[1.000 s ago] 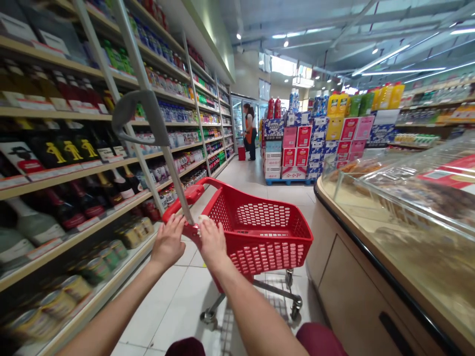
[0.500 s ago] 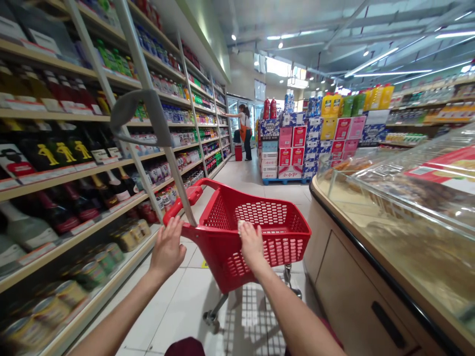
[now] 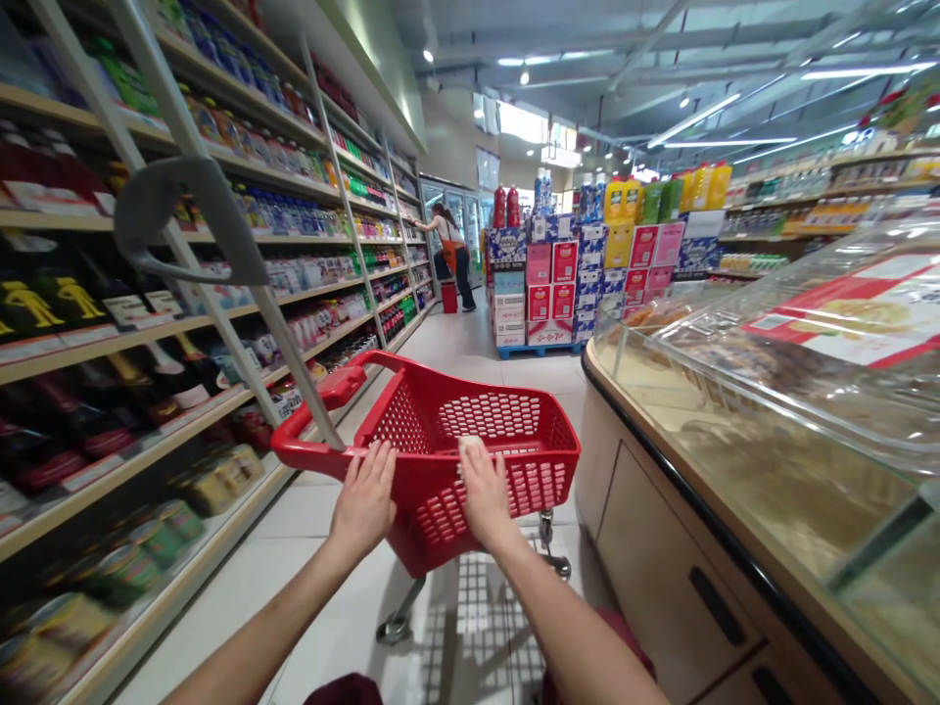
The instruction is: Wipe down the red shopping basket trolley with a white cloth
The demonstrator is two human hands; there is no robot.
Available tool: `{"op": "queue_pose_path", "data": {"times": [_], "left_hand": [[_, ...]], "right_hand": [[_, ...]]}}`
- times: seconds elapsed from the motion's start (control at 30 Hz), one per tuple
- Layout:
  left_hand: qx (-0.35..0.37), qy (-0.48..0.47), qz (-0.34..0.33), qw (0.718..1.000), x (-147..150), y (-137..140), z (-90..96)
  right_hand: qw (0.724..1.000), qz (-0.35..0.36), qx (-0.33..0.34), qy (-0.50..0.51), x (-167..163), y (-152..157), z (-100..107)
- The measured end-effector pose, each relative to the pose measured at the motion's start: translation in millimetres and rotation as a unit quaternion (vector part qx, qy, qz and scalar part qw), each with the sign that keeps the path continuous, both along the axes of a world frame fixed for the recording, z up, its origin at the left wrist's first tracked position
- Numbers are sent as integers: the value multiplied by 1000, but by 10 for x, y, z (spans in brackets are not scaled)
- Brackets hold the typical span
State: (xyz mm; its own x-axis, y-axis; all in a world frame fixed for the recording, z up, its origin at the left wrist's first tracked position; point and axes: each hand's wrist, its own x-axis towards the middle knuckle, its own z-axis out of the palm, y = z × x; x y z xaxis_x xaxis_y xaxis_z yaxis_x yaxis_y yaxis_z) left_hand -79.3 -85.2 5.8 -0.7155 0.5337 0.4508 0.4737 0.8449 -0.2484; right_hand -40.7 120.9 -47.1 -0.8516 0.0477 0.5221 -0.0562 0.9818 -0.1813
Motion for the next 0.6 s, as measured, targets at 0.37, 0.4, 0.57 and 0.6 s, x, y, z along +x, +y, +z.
{"op": "queue_pose_path", "data": {"times": [0.37,0.4,0.57,0.6], "left_hand": [[31,9,15,999,32,-9,-73],[30,7,12,999,29,-15,-67],[27,-3,7,1000,32,-38,-35],[31,-3,11,999,35,-36,-33]], "right_hand": [[998,-57,8,0,83,451,-173],[999,-25,23,10,93,471,-181],[989,-145,0,33,344,932,-477],[985,-170,-9,22,431,1026,-599]]}}
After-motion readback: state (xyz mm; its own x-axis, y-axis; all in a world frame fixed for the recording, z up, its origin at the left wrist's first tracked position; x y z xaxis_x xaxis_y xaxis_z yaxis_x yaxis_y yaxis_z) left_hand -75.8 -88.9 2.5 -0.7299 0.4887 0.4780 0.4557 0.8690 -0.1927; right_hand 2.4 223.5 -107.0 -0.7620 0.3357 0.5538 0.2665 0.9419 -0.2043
